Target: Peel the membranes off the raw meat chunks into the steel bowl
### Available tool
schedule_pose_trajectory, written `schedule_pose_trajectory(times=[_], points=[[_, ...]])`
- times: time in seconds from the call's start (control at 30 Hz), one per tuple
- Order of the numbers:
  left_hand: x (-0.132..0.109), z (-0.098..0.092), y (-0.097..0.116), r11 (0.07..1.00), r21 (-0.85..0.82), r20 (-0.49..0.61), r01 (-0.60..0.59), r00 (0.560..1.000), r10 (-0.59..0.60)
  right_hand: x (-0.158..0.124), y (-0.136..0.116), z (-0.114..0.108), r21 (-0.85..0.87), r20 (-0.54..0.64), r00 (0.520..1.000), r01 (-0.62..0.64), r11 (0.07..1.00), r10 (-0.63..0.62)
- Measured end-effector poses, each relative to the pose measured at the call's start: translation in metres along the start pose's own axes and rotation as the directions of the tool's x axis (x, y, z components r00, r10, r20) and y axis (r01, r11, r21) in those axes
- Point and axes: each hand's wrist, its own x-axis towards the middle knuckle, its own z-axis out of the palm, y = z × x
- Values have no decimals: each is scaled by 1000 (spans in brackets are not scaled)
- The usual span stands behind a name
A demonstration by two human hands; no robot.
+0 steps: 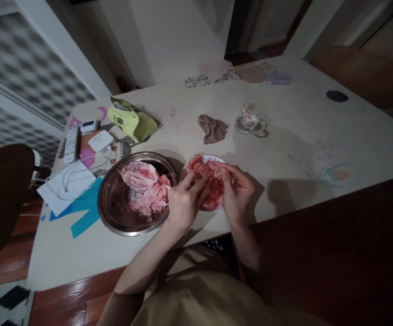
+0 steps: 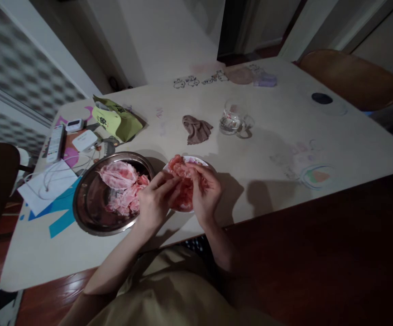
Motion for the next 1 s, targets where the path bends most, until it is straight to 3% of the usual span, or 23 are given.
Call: schedule_pose_trajectory(times=[0.17,0.4,0.6,0.83,1.0], points=[[-7,7,-5,991,123,-54,-54,997,61,6,-2,-5,-28,-74,997,11,1000,-13],[-9,8,-5,993,121,-10,-13,1000,15,8,8,-6,123,51,987,-159,980,153],[-7,10,-3,988,149,-104,-35,993,51,1,12,-8,220,104,978,-198,955,178],[0,12,4,999,-47,-100,7,995,-12,-11,14,-5,205,86,987,-154,967,139],[3,11,6,978,-209,-117,18,992,-44,-23,8,-2,186,108,994,-54,981,34]])
